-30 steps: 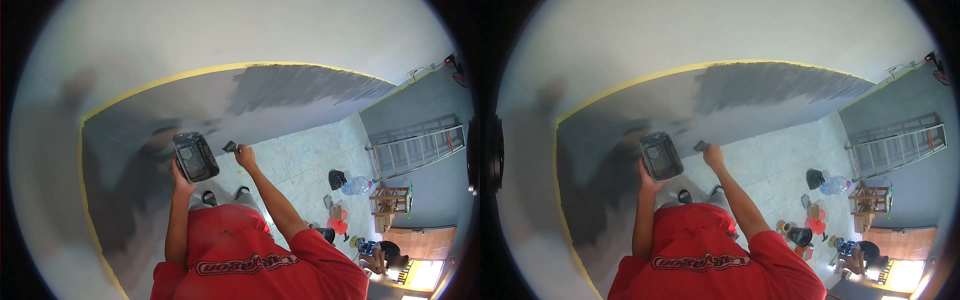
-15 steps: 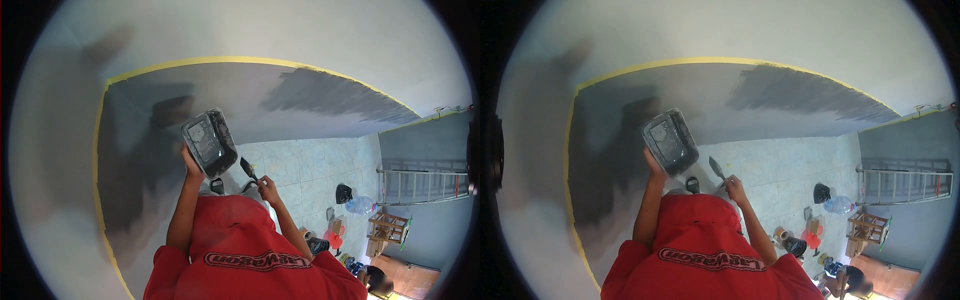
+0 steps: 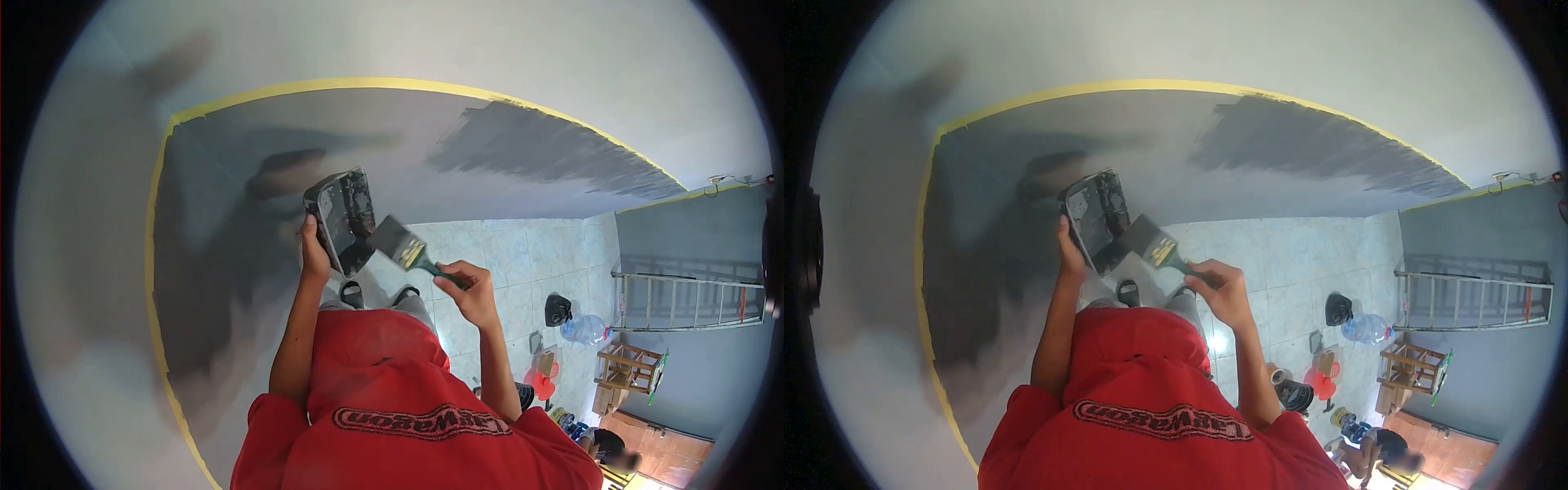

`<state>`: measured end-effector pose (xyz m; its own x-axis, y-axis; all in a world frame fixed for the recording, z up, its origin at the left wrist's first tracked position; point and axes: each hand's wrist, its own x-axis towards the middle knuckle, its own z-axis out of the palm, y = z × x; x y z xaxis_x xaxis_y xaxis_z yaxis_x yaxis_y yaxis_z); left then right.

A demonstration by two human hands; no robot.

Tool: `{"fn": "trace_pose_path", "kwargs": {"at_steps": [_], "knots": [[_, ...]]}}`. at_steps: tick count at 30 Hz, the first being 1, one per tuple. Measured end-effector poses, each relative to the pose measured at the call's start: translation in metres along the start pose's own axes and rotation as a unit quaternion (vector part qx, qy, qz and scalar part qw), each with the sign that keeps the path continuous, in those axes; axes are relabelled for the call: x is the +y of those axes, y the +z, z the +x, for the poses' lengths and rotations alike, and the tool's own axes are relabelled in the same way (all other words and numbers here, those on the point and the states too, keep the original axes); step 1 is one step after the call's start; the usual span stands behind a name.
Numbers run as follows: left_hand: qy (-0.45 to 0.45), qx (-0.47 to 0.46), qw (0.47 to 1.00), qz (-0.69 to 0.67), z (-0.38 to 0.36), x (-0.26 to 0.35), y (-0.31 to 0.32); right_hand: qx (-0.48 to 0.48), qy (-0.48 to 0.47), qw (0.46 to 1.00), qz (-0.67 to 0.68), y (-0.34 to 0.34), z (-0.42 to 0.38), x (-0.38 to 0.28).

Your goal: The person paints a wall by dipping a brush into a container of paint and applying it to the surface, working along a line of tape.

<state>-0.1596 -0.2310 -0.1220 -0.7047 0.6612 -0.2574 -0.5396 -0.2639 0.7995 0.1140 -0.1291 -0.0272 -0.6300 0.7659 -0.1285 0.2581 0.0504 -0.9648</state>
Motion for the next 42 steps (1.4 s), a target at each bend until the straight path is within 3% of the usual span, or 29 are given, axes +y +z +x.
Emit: {"fn": "trace_pose_path", "kwargs": {"at_steps": [2,10,23,42], "knots": [[0.006,-0.018,0.999,0.029,-0.002,0.003,0.004,-0.052,-0.02,0.996,-0.065,0.001,-0.001,-0.018],[0.045,-0.086,0.993,0.069,-0.002,-0.012,0.004,-0.048,-0.002,0.984,-0.17,0.022,0.003,-0.03],[0.073,-0.097,0.99,0.077,-0.008,-0.011,0.012,-0.077,0.004,0.981,-0.18,0.029,0.004,-0.036],[0.038,-0.09,0.993,0.06,-0.007,-0.019,0.006,-0.052,-0.007,0.983,-0.175,0.031,0.002,-0.026]]}}
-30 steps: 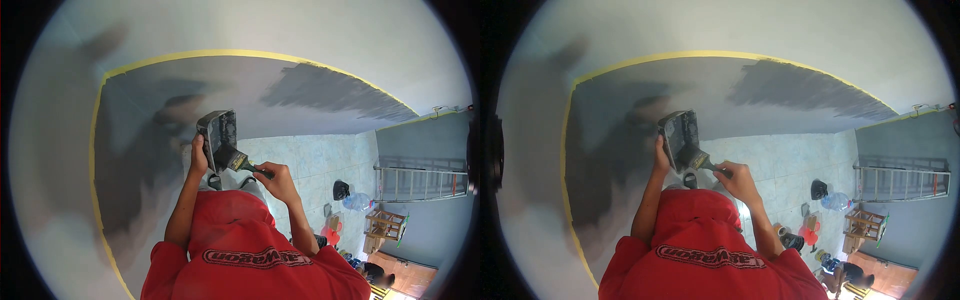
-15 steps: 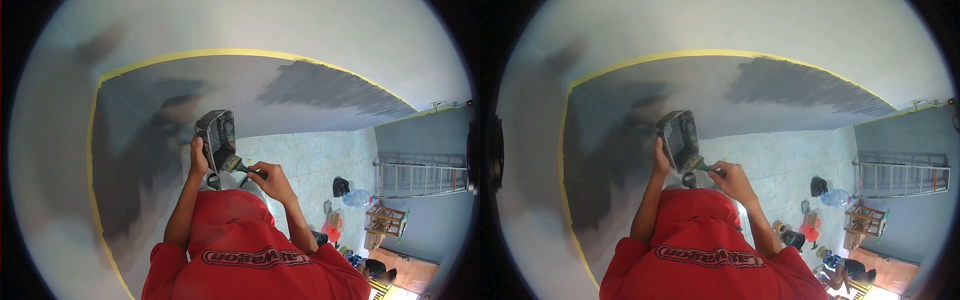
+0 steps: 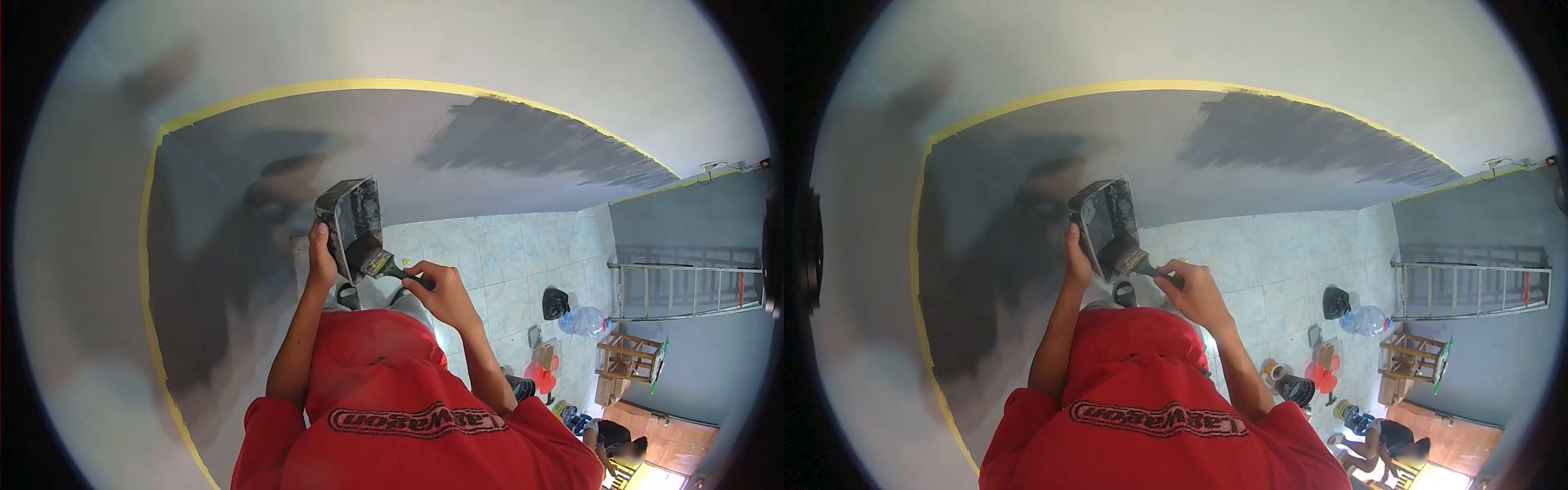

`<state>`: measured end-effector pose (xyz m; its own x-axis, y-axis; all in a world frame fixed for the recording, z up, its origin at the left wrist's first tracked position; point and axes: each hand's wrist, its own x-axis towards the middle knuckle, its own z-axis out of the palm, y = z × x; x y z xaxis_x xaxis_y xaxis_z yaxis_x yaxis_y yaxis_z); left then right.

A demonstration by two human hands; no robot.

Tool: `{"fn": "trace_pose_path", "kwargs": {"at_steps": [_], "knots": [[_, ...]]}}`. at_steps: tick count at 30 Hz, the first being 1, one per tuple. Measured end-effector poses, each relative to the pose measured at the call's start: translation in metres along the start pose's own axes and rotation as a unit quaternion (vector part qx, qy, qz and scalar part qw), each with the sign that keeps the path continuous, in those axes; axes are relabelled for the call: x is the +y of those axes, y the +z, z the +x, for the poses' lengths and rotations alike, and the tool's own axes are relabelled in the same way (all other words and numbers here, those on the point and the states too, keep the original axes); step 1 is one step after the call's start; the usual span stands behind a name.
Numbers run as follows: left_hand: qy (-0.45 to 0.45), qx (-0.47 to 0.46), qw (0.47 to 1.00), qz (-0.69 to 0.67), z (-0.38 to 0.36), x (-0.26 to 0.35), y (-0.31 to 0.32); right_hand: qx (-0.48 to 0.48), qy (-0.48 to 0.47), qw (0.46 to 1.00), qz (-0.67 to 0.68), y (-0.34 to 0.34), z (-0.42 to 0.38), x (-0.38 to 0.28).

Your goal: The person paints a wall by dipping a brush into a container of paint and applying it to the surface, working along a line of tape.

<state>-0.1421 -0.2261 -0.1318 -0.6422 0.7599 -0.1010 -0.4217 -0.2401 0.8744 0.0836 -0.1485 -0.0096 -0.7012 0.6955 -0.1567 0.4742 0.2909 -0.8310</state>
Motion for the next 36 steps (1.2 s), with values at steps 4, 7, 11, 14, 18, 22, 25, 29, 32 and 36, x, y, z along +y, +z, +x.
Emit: {"fn": "trace_pose_path", "kwargs": {"at_steps": [4,7,11,14,18,22,25,29,32,36], "knots": [[-0.017,0.019,1.0,0.014,-0.001,-0.003,-0.003,0.001,-0.001,1.0,0.003,-0.001,-0.002,-0.001],[-0.005,0.004,0.999,0.041,-0.002,-0.001,-0.001,-0.004,0.01,1.0,-0.005,-0.001,-0.001,-0.005],[-0.005,0.004,1.0,0.001,-0.002,-0.002,0.0,-0.007,0.015,1.0,-0.011,-0.001,-0.002,-0.003],[0.003,-0.025,0.999,0.04,-0.002,0.001,0.0,-0.006,0.006,1.0,-0.01,-0.001,-0.002,0.001],[0.003,-0.024,0.999,0.042,-0.002,0.003,0.002,0.003,-0.007,1.0,0.0,0.001,-0.003,0.005],[0.018,-0.039,0.995,0.092,-0.005,0.015,0.008,-0.012,0.015,1.0,-0.004,-0.001,-0.002,0.0],[0.005,-0.044,0.996,0.083,-0.003,0.012,0.003,-0.01,0.01,1.0,-0.013,0.0,-0.002,0.004],[-0.026,-0.03,0.996,0.075,-0.003,0.01,-0.002,-0.02,0.026,0.999,-0.017,-0.001,-0.001,0.002],[-0.035,-0.04,0.996,0.068,-0.006,0.019,0.005,-0.021,0.026,0.999,-0.018,-0.001,0.0,-0.004],[-0.058,-0.029,0.997,0.034,-0.002,0.006,-0.006,-0.013,0.019,0.999,-0.034,0.0,0.0,-0.009]]}}
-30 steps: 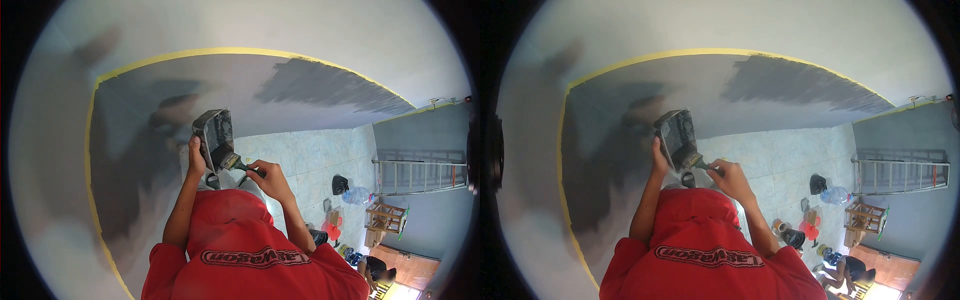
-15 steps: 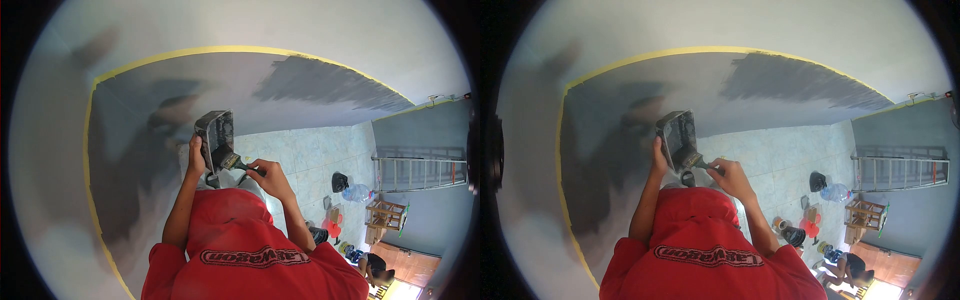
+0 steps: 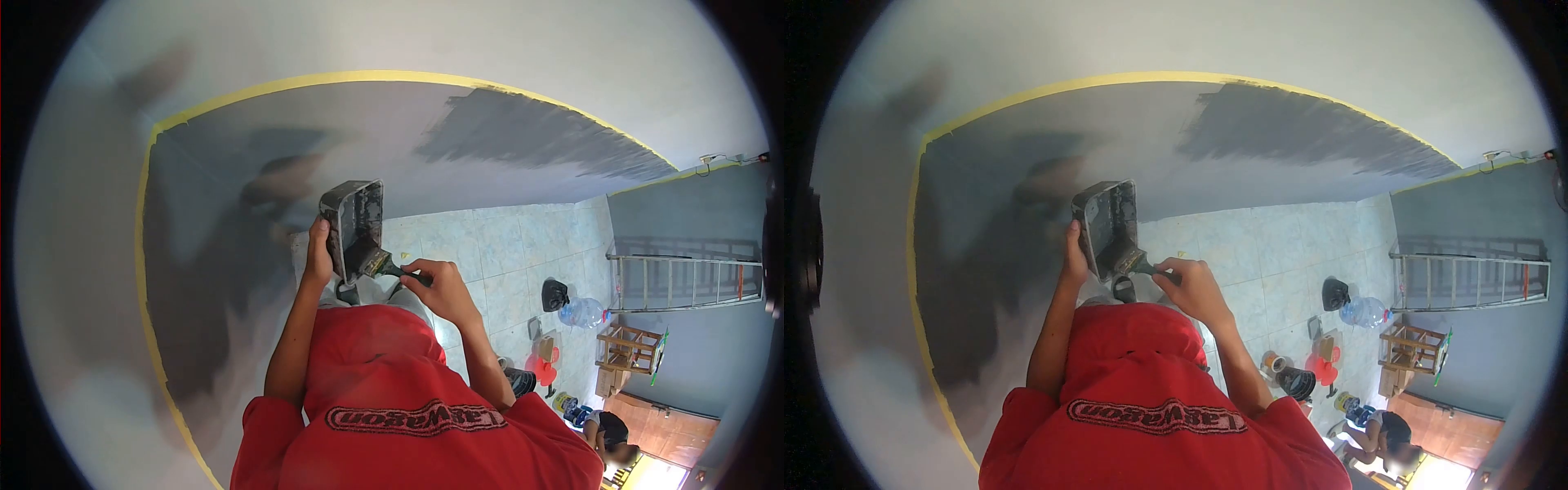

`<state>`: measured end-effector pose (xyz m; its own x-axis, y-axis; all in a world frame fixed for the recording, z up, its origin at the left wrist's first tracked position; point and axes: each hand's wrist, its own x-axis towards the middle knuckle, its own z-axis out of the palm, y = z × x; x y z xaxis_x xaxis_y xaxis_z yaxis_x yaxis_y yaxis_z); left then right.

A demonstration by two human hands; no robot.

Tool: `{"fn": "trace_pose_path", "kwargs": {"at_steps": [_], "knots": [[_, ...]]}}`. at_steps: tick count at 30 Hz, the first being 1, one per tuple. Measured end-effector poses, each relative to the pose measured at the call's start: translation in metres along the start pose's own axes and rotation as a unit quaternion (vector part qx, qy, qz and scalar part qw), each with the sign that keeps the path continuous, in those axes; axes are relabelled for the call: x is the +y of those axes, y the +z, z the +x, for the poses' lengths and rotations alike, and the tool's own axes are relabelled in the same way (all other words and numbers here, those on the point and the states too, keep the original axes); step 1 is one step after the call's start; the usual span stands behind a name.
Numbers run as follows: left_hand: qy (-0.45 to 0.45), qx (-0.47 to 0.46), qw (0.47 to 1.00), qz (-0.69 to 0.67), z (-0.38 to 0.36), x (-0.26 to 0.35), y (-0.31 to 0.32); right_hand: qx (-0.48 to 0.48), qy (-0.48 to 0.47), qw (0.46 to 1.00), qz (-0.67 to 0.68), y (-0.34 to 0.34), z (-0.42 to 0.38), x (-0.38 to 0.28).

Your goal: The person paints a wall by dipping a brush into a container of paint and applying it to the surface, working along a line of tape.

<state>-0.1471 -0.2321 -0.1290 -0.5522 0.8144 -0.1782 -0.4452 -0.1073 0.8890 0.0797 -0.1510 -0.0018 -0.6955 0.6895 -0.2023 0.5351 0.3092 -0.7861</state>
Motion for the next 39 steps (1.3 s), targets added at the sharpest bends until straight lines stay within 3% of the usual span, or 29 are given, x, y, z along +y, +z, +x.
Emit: {"fn": "trace_pose_path", "kwargs": {"at_steps": [10,20,27,31,35,39], "knots": [[-0.012,0.005,0.999,-0.041,0.004,-0.014,-0.001,0.029,-0.024,0.999,-0.007,0.0,-0.001,0.002],[-0.017,-0.021,0.997,-0.072,0.008,-0.019,0.004,0.031,0.015,0.999,-0.019,-0.002,-0.005,-0.005],[-0.089,0.095,0.979,-0.155,0.006,0.006,0.025,0.054,0.013,0.997,0.059,-0.007,-0.007,0.008],[-0.063,0.06,0.955,-0.285,0.007,0.015,0.027,0.033,0.043,0.99,0.133,-0.016,-0.006,0.013],[-0.051,-0.026,0.927,-0.37,0.007,0.017,0.024,0.079,0.025,0.979,0.185,-0.017,-0.001,0.018],[-0.056,-0.02,0.923,-0.381,0.009,0.017,0.023,0.167,0.021,0.961,0.221,-0.022,0.007,0.008]]}}
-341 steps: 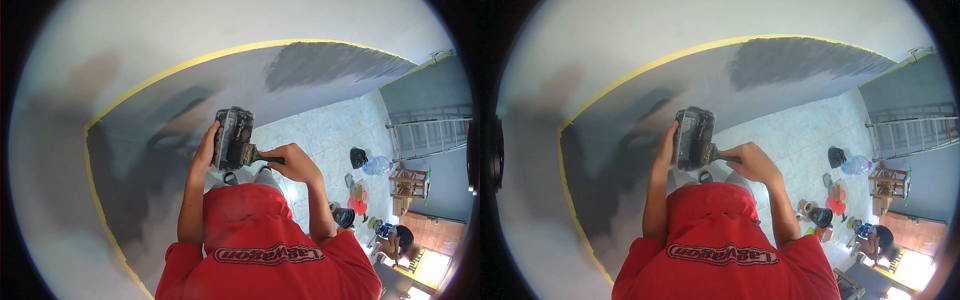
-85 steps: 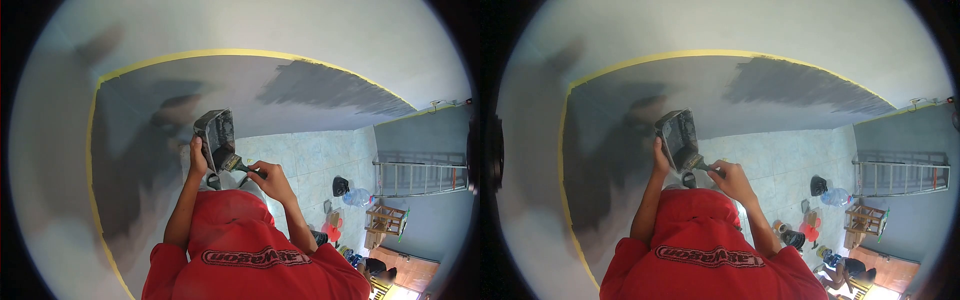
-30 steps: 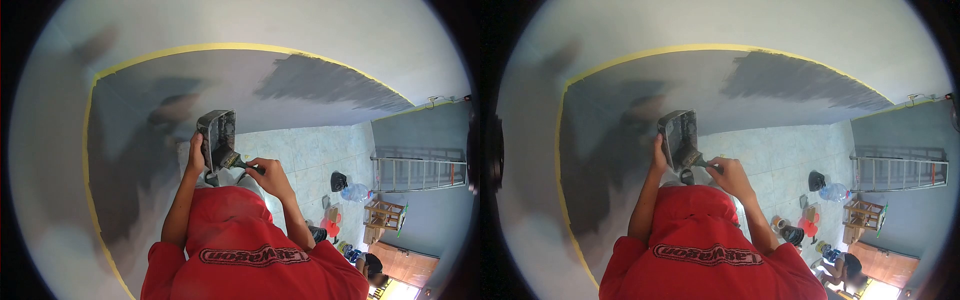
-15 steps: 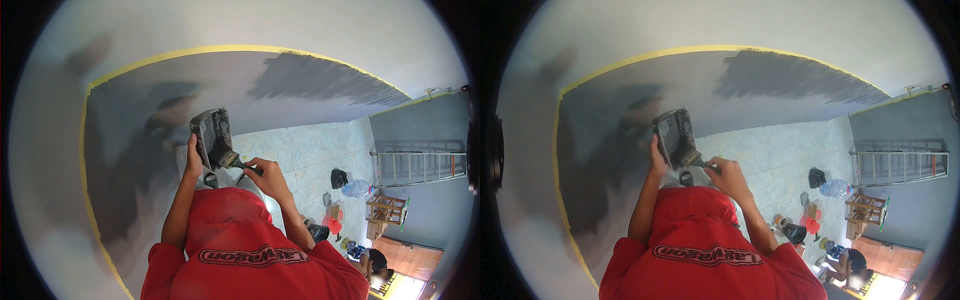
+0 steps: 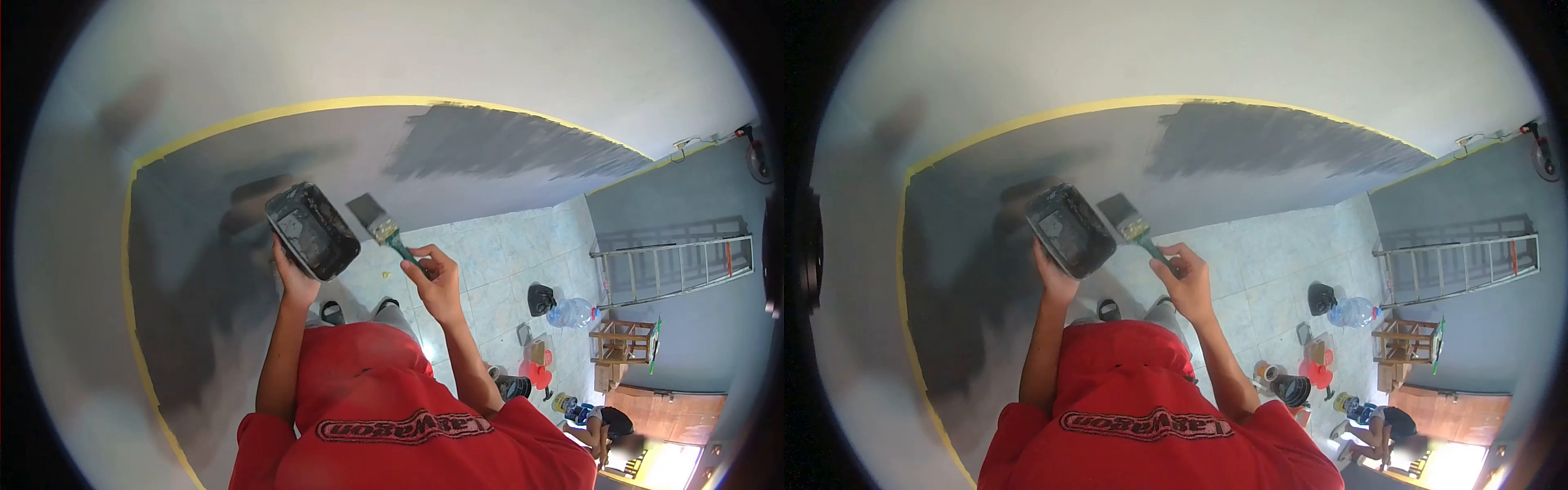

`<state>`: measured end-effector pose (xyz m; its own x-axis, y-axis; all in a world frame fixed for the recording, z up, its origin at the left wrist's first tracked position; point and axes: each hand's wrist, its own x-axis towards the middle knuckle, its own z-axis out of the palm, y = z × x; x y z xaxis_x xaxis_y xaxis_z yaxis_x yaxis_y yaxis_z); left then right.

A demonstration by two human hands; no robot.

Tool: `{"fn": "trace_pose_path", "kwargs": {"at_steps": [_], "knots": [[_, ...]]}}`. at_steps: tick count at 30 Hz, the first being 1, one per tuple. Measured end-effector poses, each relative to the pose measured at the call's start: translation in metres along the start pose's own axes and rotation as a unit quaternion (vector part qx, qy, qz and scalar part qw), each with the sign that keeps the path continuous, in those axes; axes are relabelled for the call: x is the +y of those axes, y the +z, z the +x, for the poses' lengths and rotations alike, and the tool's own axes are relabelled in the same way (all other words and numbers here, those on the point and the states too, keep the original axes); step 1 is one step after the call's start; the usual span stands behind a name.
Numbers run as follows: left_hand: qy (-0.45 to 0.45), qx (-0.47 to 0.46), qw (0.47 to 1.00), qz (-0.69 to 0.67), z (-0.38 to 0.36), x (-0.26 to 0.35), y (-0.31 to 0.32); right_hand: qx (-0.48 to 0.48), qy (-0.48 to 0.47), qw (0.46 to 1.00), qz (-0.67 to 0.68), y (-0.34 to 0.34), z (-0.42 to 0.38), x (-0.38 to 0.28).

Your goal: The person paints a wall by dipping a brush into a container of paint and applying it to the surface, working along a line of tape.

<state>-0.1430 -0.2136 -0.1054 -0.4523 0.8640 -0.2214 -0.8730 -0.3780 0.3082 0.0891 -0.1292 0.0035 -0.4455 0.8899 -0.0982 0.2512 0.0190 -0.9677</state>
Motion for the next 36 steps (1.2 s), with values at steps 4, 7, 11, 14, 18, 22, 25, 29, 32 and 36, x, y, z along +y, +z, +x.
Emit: {"fn": "trace_pose_path", "kwargs": {"at_steps": [4,7,11,14,18,22,25,29,32,36], "knots": [[0.004,0.004,1.0,0.012,0.002,-0.002,-0.002,0.129,-0.094,0.987,-0.023,0.007,0.021,-0.008],[0.01,0.001,1.0,0.018,0.002,-0.002,-0.002,0.194,-0.141,0.971,-0.021,0.009,0.04,-0.012],[0.015,0.013,1.0,0.013,0.001,0.0,-0.001,0.221,-0.182,0.958,-0.021,0.008,0.065,-0.014],[0.021,0.014,1.0,0.018,0.0,0.002,0.0,0.232,-0.186,0.954,-0.027,0.01,0.075,-0.022],[0.023,0.011,1.0,0.014,0.0,0.002,-0.002,0.253,-0.199,0.946,-0.045,0.016,0.093,-0.023],[0.021,0.009,1.0,0.017,-0.001,0.002,-0.001,0.248,-0.157,0.953,-0.075,0.023,0.096,-0.022],[0.019,0.004,1.0,0.016,-0.001,0.002,-0.003,0.231,-0.134,0.962,-0.059,0.023,0.093,-0.013],[0.015,0.014,1.0,0.02,-0.001,0.003,0.0,0.235,-0.14,0.961,-0.033,0.018,0.085,-0.018],[0.011,0.016,0.999,0.025,-0.001,0.002,-0.001,0.258,-0.185,0.948,-0.001,0.018,0.087,-0.022],[0.008,0.013,0.999,0.028,0.002,-0.001,-0.007,0.262,-0.175,0.949,-0.009,0.018,0.09,-0.029]]}}
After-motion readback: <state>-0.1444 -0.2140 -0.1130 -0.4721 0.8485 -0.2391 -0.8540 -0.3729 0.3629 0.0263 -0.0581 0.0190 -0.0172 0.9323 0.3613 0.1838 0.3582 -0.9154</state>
